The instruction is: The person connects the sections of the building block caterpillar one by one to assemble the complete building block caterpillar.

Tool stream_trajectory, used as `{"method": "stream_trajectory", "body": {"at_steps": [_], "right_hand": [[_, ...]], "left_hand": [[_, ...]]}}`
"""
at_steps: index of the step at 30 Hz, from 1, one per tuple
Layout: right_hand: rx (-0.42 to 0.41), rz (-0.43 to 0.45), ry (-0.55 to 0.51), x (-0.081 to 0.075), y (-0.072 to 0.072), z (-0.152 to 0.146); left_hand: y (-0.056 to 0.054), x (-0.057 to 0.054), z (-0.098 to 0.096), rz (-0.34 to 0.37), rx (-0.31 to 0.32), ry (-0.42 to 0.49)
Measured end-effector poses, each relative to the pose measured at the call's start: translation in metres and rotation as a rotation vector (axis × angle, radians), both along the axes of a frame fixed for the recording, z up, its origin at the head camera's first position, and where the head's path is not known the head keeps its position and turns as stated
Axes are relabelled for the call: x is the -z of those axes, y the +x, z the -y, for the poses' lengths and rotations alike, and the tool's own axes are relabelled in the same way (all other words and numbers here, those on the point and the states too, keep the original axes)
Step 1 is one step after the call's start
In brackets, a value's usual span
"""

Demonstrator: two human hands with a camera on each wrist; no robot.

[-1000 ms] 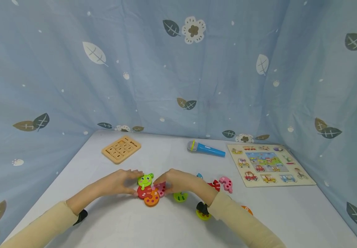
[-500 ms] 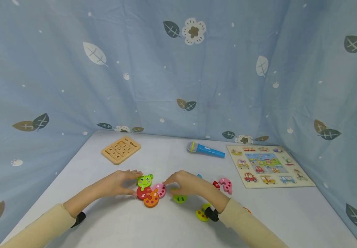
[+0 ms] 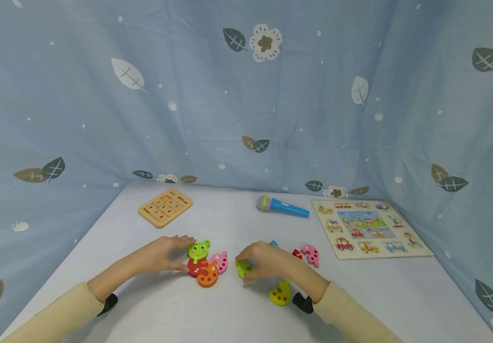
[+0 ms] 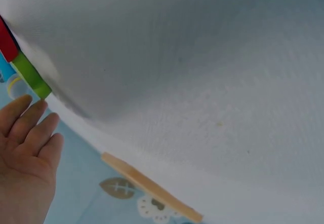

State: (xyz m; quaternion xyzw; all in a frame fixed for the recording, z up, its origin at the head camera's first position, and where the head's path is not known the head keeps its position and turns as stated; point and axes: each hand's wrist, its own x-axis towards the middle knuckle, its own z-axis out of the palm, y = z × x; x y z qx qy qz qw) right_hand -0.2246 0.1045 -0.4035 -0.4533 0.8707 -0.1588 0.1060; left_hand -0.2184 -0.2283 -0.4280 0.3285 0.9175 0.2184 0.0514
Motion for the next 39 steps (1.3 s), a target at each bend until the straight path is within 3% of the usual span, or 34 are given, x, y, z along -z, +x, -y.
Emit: {"method": "stream_trajectory", "body": {"at_steps": [15,26,39], "right_hand": [[0.018,-0.058,0.035,0.005,-0.009,0.005],[-0.001,-0.04,0.064,0.002,-0.025,0.011],[0.006,-0.003,0.073,-0.003,-0.033,0.019]], "left_hand": [[-0.001,0.001,0.0,0.04,-0.01,0.008],[-0.002,0.001,0.0,0.05,-0.013,0.009],[0.0,0.0,-0.001,0.05,-0.016,0.001]]}}
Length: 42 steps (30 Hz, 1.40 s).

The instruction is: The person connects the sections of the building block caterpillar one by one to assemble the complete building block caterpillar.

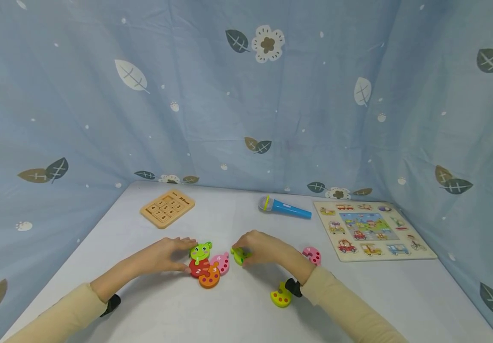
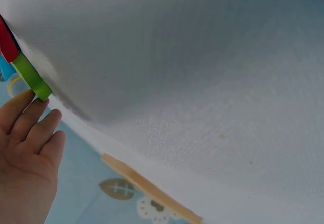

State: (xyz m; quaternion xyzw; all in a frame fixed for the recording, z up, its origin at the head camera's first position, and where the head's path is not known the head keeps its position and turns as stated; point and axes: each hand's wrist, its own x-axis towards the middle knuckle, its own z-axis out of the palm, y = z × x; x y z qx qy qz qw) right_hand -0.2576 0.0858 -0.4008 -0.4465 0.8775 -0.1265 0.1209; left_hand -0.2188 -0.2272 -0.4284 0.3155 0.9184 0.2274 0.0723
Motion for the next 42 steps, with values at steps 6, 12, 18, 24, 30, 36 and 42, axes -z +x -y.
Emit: {"method": "stream_trajectory", "body": {"at_steps": [6,12,18,24,30,36,42], "right_hand": [[-0.009,-0.006,0.03,-0.002,-0.001,0.002],[-0.023,-0.009,0.041,-0.004,-0.003,0.002],[0.107,0.015,-0.008,-0.006,0.001,-0.004],[0.288,0.011,-0.04,-0.006,0.009,-0.014],[0.32,-0.006,-0.052,0.0,0.015,-0.015],[0.327,-0.031,-0.075,0.006,0.015,-0.011],[0.284,-0.052,-0.072,0.007,0.012,-0.01]], "left_hand": [[0.001,0.0,0.0,-0.007,0.002,-0.009],[0.002,-0.002,-0.001,-0.004,-0.001,-0.009],[0.001,0.002,0.0,-0.003,0.002,-0.001],[0.001,0.002,0.0,-0.013,0.005,-0.006],[0.001,0.002,0.001,-0.006,-0.004,-0.005],[0.001,0.002,0.0,-0.01,-0.013,-0.01],[0.001,-0.002,-0.001,-0.01,-0.028,-0.029]]}}
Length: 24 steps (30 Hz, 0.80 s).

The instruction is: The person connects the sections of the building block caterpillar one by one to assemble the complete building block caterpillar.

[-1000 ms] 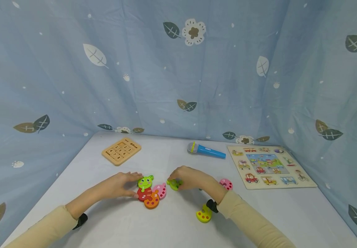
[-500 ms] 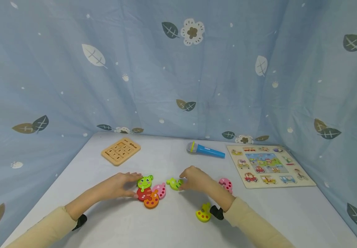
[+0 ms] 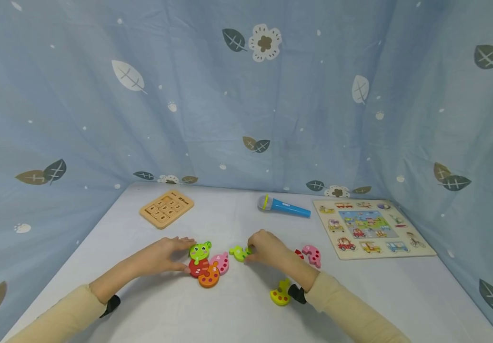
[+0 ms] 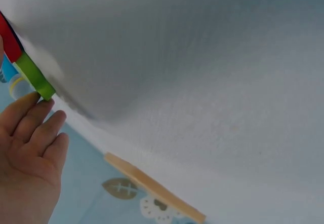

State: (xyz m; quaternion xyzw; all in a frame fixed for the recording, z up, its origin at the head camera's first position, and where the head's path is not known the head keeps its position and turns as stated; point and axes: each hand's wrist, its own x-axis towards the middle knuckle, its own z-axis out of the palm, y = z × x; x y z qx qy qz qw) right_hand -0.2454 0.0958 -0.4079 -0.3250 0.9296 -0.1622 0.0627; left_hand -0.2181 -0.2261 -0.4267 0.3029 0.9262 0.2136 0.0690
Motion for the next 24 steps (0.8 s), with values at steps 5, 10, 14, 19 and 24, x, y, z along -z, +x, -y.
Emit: {"method": "stream_trajectory", "body": {"at_steps": [5,10,14,19,24], "right_hand": [[-0.093,-0.017,0.014,0.0,-0.008,-0.005],[-0.193,0.01,0.019,-0.001,-0.018,-0.009],[-0.247,0.034,0.024,-0.004,-0.023,-0.009],[-0.263,0.025,0.038,-0.005,-0.024,-0.009],[-0.168,0.038,-0.015,0.0,-0.017,-0.009]], "left_hand": [[-0.003,-0.004,-0.002,0.01,0.034,-0.013],[-0.008,-0.006,-0.001,0.012,0.06,-0.043],[-0.012,-0.008,0.0,0.026,0.074,-0.048],[-0.013,-0.008,0.0,0.021,0.088,-0.045],[-0.01,-0.006,0.001,0.027,0.058,-0.024]]}}
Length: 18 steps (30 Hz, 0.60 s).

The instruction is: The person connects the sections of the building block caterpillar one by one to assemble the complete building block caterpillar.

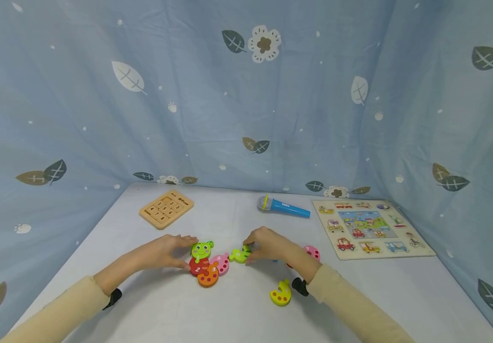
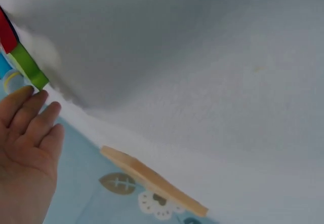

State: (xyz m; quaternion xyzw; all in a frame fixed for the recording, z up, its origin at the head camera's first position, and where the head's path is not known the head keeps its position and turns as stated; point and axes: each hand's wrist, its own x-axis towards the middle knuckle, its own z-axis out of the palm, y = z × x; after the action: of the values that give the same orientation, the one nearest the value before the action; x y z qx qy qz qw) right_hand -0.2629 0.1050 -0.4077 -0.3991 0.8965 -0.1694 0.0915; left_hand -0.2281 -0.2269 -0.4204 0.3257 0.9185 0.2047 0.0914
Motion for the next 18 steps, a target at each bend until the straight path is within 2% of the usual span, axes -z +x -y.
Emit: {"method": "stream_trajectory", "body": {"at_steps": [4,7,12,18], "right_hand": [[0.125,0.017,-0.055,0.002,0.012,0.003],[0.186,0.022,-0.096,0.003,0.02,0.006],[0.246,0.041,-0.143,0.008,0.024,0.008],[0.293,0.046,-0.152,0.012,0.026,0.012]], "left_hand": [[0.004,0.001,0.002,-0.006,-0.036,0.001],[0.007,0.002,0.003,-0.023,-0.046,0.01],[0.01,0.003,0.003,-0.053,-0.072,0.027],[0.012,0.004,0.0,-0.026,-0.098,0.047]]}}
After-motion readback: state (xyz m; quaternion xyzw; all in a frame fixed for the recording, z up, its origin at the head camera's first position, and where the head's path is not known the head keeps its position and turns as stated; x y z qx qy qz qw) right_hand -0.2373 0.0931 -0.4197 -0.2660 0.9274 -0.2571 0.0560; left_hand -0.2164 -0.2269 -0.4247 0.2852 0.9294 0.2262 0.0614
